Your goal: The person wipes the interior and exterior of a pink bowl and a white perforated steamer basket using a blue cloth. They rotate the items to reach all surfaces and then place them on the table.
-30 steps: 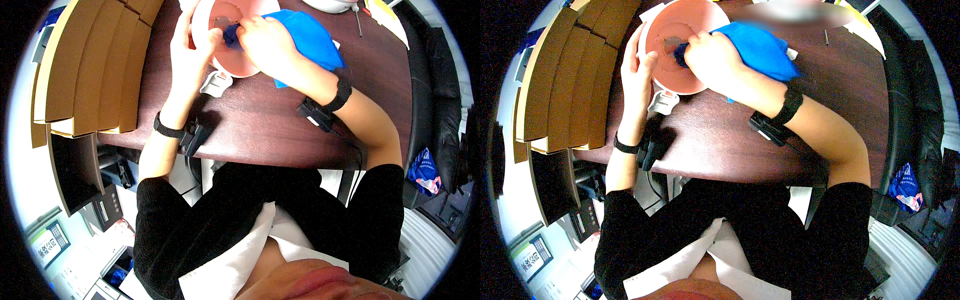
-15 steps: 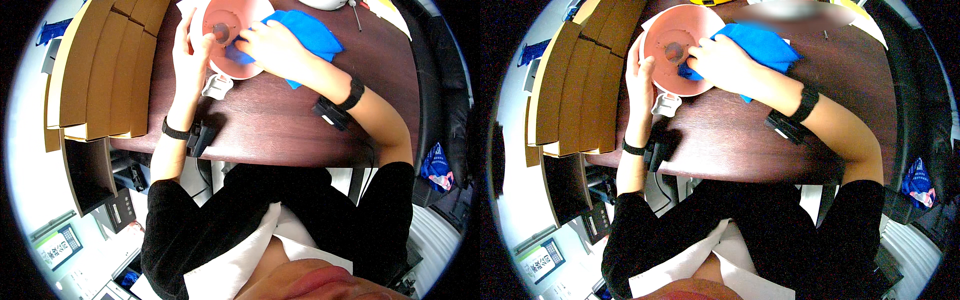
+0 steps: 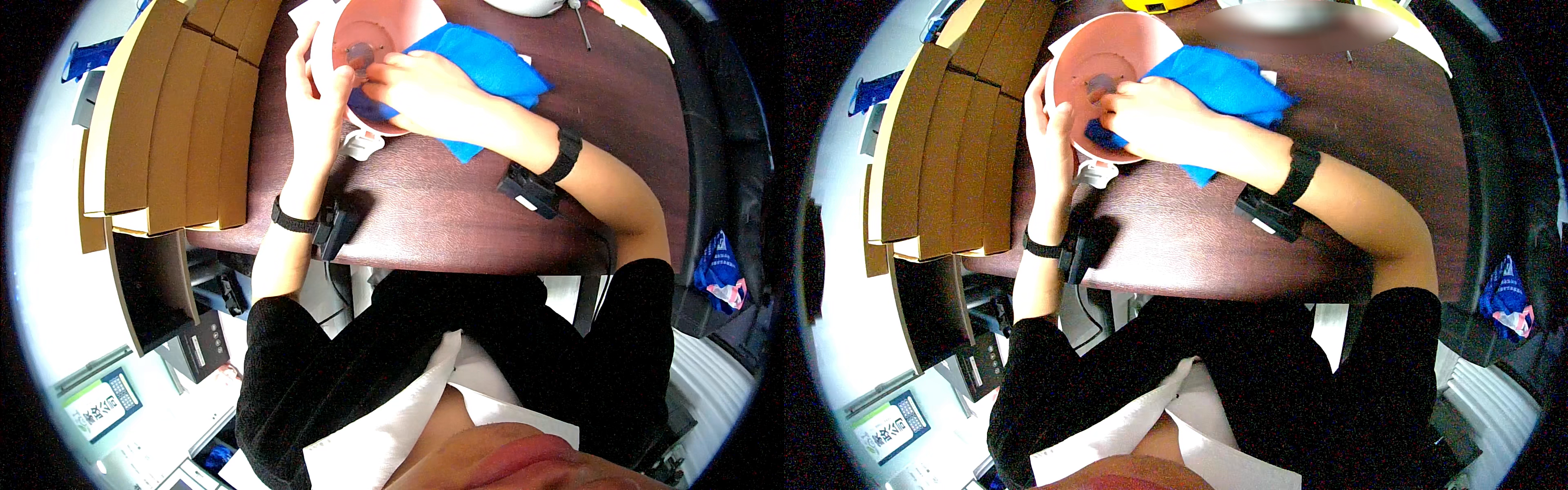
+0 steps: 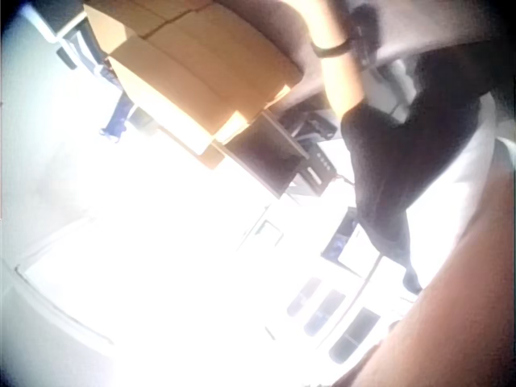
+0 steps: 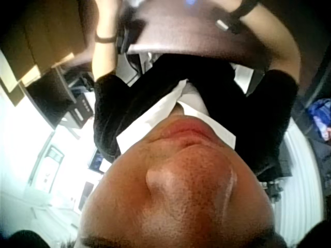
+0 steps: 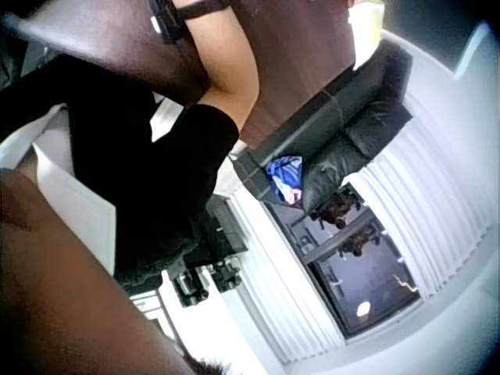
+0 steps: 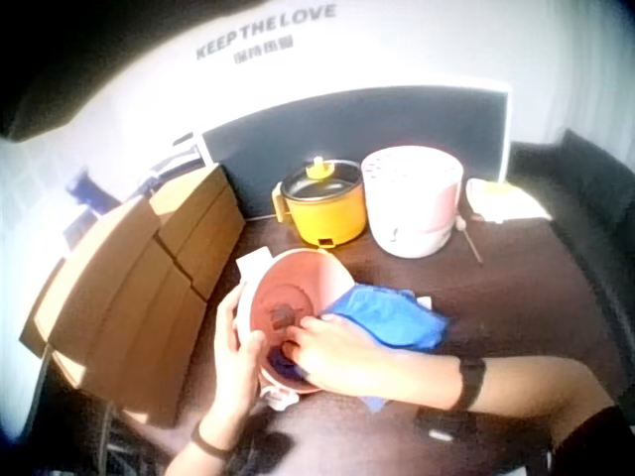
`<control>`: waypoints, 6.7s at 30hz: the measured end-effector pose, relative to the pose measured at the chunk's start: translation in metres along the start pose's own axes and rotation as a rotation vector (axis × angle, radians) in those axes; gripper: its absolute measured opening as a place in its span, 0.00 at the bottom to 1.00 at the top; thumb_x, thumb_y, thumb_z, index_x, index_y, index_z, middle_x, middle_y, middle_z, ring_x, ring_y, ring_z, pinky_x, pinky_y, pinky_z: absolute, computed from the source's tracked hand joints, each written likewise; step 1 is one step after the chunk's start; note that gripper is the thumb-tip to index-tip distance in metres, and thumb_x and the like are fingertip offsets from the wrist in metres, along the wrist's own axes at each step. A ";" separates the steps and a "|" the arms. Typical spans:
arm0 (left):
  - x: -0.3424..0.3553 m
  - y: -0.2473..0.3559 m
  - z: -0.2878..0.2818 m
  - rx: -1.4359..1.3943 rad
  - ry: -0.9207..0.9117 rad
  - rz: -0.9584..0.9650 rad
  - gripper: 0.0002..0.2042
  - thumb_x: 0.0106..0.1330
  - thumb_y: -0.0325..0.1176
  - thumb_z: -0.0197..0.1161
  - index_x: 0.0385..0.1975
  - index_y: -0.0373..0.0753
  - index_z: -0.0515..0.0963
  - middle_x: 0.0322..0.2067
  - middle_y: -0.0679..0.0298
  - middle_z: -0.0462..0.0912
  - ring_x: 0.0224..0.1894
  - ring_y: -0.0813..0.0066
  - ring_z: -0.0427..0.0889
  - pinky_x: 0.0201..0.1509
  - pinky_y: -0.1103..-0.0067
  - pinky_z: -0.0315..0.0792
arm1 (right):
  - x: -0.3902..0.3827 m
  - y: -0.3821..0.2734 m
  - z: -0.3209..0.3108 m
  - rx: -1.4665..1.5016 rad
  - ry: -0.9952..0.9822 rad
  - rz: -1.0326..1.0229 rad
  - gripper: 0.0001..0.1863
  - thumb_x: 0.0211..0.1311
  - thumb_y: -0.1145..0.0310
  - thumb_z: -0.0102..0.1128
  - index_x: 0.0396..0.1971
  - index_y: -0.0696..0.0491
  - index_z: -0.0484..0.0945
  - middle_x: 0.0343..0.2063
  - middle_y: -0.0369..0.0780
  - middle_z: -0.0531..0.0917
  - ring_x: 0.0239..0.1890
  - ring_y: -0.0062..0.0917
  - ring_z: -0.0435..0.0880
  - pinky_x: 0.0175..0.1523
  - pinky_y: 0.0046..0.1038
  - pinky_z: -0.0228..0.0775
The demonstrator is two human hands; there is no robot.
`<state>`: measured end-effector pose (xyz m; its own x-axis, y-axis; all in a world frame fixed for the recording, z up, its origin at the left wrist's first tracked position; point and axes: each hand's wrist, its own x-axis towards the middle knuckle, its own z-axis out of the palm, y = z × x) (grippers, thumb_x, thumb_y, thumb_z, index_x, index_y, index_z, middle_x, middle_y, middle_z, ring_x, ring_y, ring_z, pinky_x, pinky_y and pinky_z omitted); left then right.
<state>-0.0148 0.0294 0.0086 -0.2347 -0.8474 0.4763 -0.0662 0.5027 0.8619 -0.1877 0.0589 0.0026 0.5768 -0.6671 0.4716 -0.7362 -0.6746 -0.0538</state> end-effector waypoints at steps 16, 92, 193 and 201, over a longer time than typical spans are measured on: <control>-0.005 0.015 0.007 0.056 -0.024 -0.021 0.31 0.64 0.43 0.53 0.64 0.33 0.58 0.62 0.53 0.62 0.64 0.64 0.62 0.69 0.70 0.53 | 0.018 -0.015 0.001 0.341 0.143 0.218 0.11 0.50 0.63 0.62 0.28 0.56 0.82 0.26 0.48 0.83 0.30 0.43 0.84 0.39 0.41 0.78; 0.006 0.004 -0.007 -0.264 -0.037 -0.276 0.25 0.67 0.43 0.56 0.60 0.37 0.67 0.54 0.56 0.74 0.56 0.72 0.73 0.61 0.76 0.66 | -0.205 0.143 -0.279 -0.257 -0.225 0.835 0.24 0.59 0.68 0.54 0.55 0.61 0.69 0.49 0.47 0.78 0.50 0.30 0.76 0.57 0.29 0.65; 0.002 0.012 -0.009 -0.332 -0.160 -0.308 0.28 0.68 0.42 0.51 0.64 0.35 0.61 0.59 0.57 0.69 0.62 0.70 0.67 0.65 0.75 0.60 | -0.022 0.008 -0.066 -0.030 0.296 0.307 0.21 0.43 0.70 0.69 0.41 0.53 0.78 0.36 0.44 0.82 0.38 0.36 0.82 0.42 0.32 0.76; 0.001 0.011 -0.011 -0.091 -0.159 -0.073 0.29 0.61 0.33 0.61 0.63 0.36 0.64 0.48 0.60 0.76 0.49 0.75 0.74 0.56 0.79 0.68 | 0.014 0.010 -0.015 -0.058 0.129 0.214 0.24 0.41 0.64 0.70 0.41 0.56 0.76 0.32 0.42 0.79 0.36 0.35 0.81 0.39 0.34 0.74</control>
<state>-0.0053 0.0326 0.0204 -0.3834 -0.8399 0.3842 -0.0024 0.4169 0.9089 -0.1922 0.0479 0.0220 0.3580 -0.7444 0.5637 -0.8581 -0.5003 -0.1157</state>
